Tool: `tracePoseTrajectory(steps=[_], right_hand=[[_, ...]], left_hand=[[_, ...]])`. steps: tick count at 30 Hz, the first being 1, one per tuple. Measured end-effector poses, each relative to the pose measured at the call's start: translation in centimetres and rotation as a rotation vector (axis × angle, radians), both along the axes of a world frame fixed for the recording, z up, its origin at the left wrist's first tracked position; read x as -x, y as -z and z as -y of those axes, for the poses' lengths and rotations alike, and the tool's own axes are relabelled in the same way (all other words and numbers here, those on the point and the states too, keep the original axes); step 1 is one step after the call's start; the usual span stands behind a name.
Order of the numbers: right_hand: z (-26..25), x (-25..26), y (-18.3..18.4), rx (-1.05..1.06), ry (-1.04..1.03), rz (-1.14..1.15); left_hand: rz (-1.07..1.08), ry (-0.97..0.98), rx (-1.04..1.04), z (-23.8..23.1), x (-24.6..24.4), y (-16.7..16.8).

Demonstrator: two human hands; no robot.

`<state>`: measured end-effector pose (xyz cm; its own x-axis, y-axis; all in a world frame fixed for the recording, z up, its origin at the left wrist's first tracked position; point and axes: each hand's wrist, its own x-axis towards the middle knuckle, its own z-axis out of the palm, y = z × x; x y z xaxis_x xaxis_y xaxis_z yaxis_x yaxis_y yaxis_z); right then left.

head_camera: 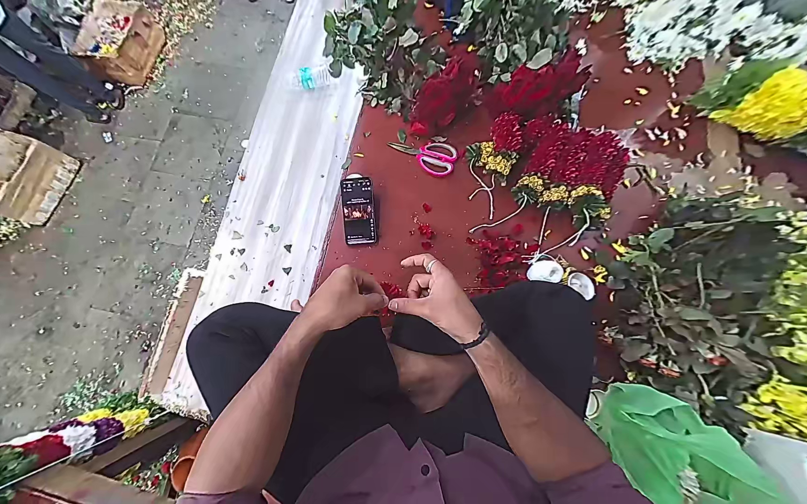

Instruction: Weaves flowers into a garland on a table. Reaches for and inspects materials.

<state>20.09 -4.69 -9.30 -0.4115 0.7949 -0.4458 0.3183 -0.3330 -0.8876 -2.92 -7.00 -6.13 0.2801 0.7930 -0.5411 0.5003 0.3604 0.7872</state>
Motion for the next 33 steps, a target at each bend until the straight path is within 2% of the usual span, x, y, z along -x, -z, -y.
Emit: tracePoseTrajectory(steps=[4, 6, 9, 12, 15, 17, 20, 22, 23, 25, 26, 27, 28, 29, 31, 33], right_hand=[[-1.1, -1.4, -0.4, -0.057, -0.054, -0.077], [-1.7, -2.1, 0.1, -0.104, -0.172, -0.041], [-1.7, -2.1, 1.3, -0.05, -0.32, -0.109], [-1.7, -2.0, 1.4, -0.121, -0.24, -0.108], [-2.3, -2.6, 0.2, -0.22, -0.269, -0.212], [-2.1, -2.6, -1.0, -0.248, -0.285, -0.316], [-2.0, -2.9, -2.4, -0.332, -0.195, -0.416], [-2.8, -3.3, -2.2, -0.327, -0.175, -0.476], [-3.1, -3.4, -1.8, -0.288, -0.157, -0.548], [-3.0, -3.4, -2.0, -0.146, -0.062, -0.633], [-2.6, -3.5, -3.3, -0.034, 0.035, -0.59], [-2.0, -3.2, -5.3, 0.101, 0.176, -0.516], [-1.2, -2.9, -5.5, 0.151, 0.269, -0.517], [-0.6, -2.8, -4.3, 0.13, 0.273, -0.617], [-0.8, -2.7, -1.1, 0.004, 0.079, -0.846], [-1.5, -2.7, -0.3, -0.097, -0.033, -0.869]], left_hand=[[-0.035, -0.043, 0.007, 0.0, 0.0, -0.4], [-0.042, -0.051, 0.025, -0.1, 0.2, -0.7], [-0.073, -0.052, 0.068, -0.6, 0.5, -1.4], [-0.168, -0.066, 0.094, -1.4, 1.2, -2.3], [-0.328, -0.059, 0.09, -2.0, 1.5, -3.5], [-0.486, 0.041, 0.045, -2.5, 0.6, -4.8], [-0.642, 0.441, 0.009, -3.0, -2.8, -8.6], [-0.518, 0.672, -0.022, -3.4, -5.2, -11.4], [-0.395, 0.714, -0.098, -3.7, -6.0, -12.2], [-0.106, 0.664, -0.247, -4.9, -7.3, -12.9], [-0.009, 0.603, -0.294, -5.6, -7.9, -12.8], [0.052, 0.535, -0.34, -6.3, -8.3, -12.6], [0.083, 0.457, -0.372, -6.8, -8.6, -12.2], [0.086, 0.38, -0.394, -7.3, -8.7, -11.9], [-0.014, 0.242, -0.449, -8.0, -8.5, -11.1], [-0.207, 0.168, -0.513, -8.6, -7.5, -10.1]])
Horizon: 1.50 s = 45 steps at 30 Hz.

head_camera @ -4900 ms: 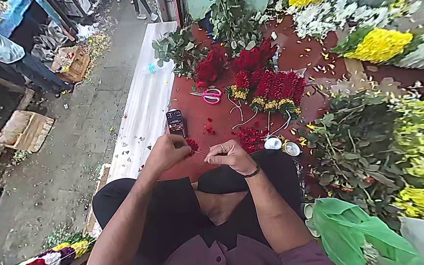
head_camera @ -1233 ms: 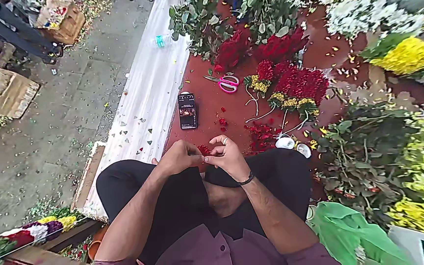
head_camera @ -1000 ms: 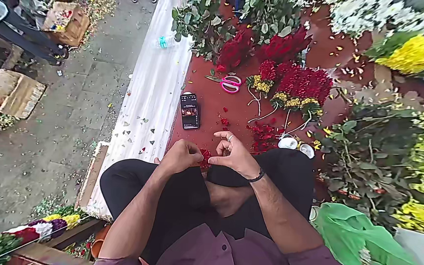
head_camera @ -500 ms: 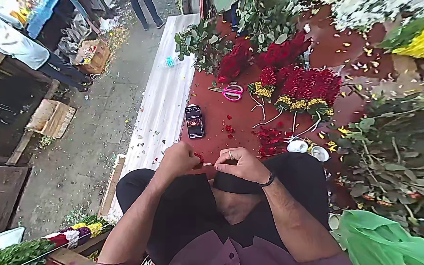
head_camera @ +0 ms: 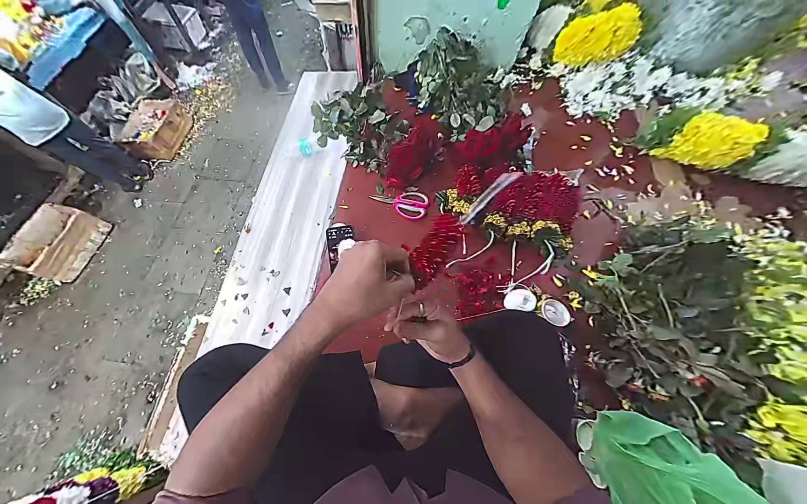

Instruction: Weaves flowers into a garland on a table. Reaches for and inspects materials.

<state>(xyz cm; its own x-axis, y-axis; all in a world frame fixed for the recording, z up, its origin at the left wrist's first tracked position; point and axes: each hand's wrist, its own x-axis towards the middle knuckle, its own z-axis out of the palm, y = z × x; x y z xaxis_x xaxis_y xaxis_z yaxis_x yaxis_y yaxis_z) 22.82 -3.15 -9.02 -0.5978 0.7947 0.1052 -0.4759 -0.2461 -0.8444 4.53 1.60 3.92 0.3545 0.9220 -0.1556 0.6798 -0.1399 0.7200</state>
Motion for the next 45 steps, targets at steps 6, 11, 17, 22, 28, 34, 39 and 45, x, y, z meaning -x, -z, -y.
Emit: tracePoseTrajectory(steps=[6, 11, 17, 22, 28, 34, 39, 45], right_hand=[[-1.1, -0.6, 0.4, 0.048, 0.102, 0.164], [-0.6, 0.0, -0.3, -0.022, 0.024, 0.278], [-0.6, -0.4, -0.3, -0.121, -0.028, 0.386], [-0.8, -1.0, -0.7, -0.104, -0.096, 0.488], [-1.1, -1.7, -0.1, -0.099, -0.266, 0.542], [-4.7, -3.8, 1.5, -0.062, -0.361, 0.856], [-8.8, -3.1, 11.3, -0.061, 0.075, 1.552], [-9.4, -1.0, 15.3, -0.064, 0.055, 1.656]], left_hand=[[-0.269, -0.05, 0.191, 1.4, 5.3, 2.7], [-0.199, -0.074, 0.349, 3.6, 7.4, 3.8], [-0.203, -0.087, 0.387, 4.3, 7.9, 4.7], [-0.194, -0.041, 0.453, 5.0, 8.3, 5.9], [-0.243, -0.015, 0.419, 6.4, 8.2, 6.7], [-0.284, -0.129, 0.354, 6.9, 8.0, 7.9], [-0.211, -0.151, 0.441, 6.5, 7.8, 8.8], [-0.207, -0.15, 0.469, 6.7, 7.9, 9.8]])
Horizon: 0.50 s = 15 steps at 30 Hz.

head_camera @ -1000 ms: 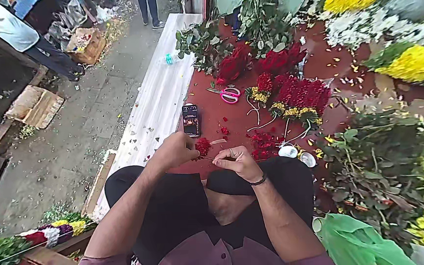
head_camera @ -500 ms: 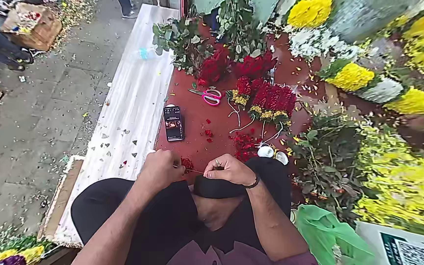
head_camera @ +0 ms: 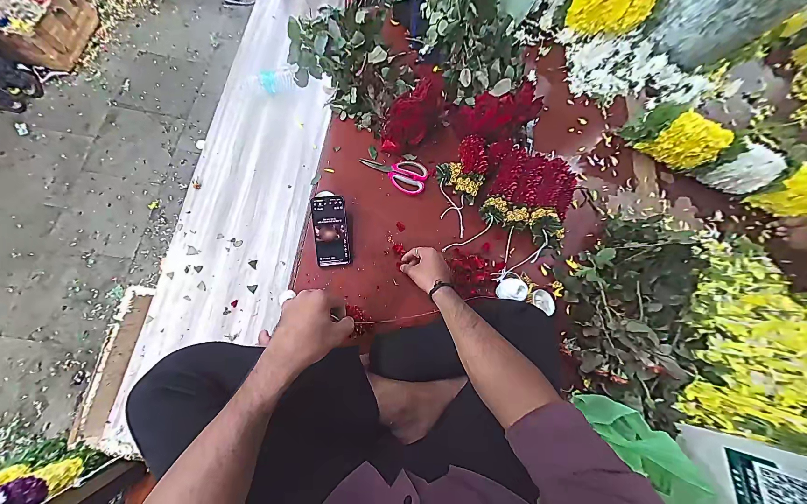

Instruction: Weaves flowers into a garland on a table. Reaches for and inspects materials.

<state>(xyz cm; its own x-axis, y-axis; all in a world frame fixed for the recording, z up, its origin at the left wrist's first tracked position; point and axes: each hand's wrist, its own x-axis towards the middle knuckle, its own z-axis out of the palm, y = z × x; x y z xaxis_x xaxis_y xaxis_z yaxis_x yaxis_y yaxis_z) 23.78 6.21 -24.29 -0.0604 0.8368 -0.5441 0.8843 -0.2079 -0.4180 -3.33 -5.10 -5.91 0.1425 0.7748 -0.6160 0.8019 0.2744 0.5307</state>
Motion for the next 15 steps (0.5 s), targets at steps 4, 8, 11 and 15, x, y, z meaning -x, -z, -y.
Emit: tracePoseTrajectory(steps=[4, 8, 11, 15], right_hand=[[0.2, 0.1, -0.2, -0.045, 0.08, -0.112], [1.8, 0.2, -3.8, -0.022, 0.304, -0.562], [2.9, 0.2, -6.7, 0.007, 0.333, -0.784], [4.4, 0.5, -9.3, -0.016, 0.323, -0.928]], left_hand=[[0.009, -0.001, -0.008, 0.0, 0.0, 0.1], [0.021, -0.015, -0.011, 0.1, 0.1, 0.0], [0.024, -0.038, -0.022, 0.3, 0.4, -0.1], [0.028, -0.048, -0.021, 0.5, 0.5, 0.1]])
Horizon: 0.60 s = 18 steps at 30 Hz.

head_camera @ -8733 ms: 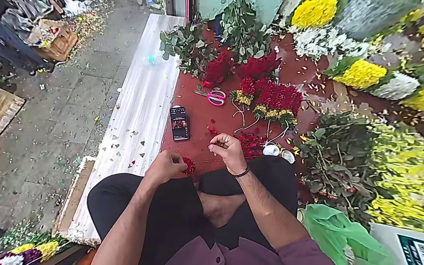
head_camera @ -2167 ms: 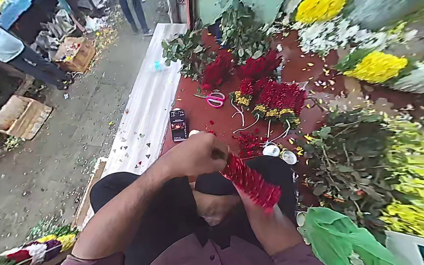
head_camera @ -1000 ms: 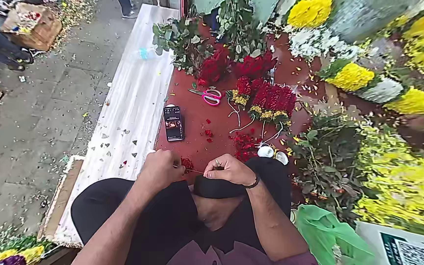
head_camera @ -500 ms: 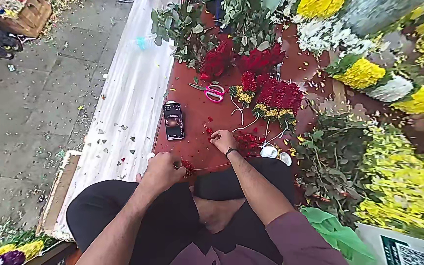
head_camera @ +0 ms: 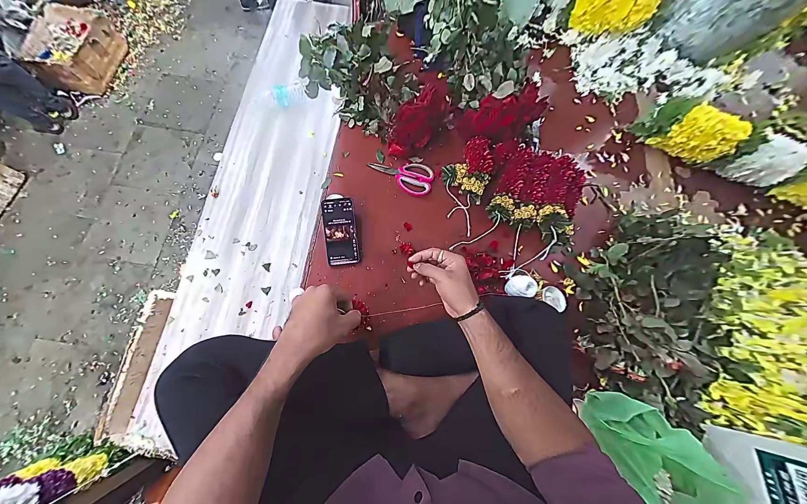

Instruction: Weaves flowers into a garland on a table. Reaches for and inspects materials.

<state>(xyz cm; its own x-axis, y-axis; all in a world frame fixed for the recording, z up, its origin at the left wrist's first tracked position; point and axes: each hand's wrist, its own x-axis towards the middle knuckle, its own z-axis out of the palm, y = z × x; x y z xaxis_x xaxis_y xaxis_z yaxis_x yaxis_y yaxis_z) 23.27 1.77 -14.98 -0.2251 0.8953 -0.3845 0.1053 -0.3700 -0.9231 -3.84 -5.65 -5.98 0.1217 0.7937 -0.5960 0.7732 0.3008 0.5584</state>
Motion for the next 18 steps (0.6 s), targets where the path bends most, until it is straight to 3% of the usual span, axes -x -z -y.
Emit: tracePoseTrajectory(steps=[5, 12, 18], right_hand=[[1.3, 0.3, -2.0, -0.077, -0.033, -0.094], [2.2, 1.5, -4.0, -0.227, -0.06, -0.05], [4.1, 2.2, -5.1, -0.263, 0.007, -0.142]], left_hand=[[0.0, -0.005, 0.011, -0.2, 0.1, 0.0], [-0.015, -0.013, -0.002, -0.1, 0.1, 0.1], [-0.005, -0.061, 0.012, -0.2, -0.1, -0.1]])
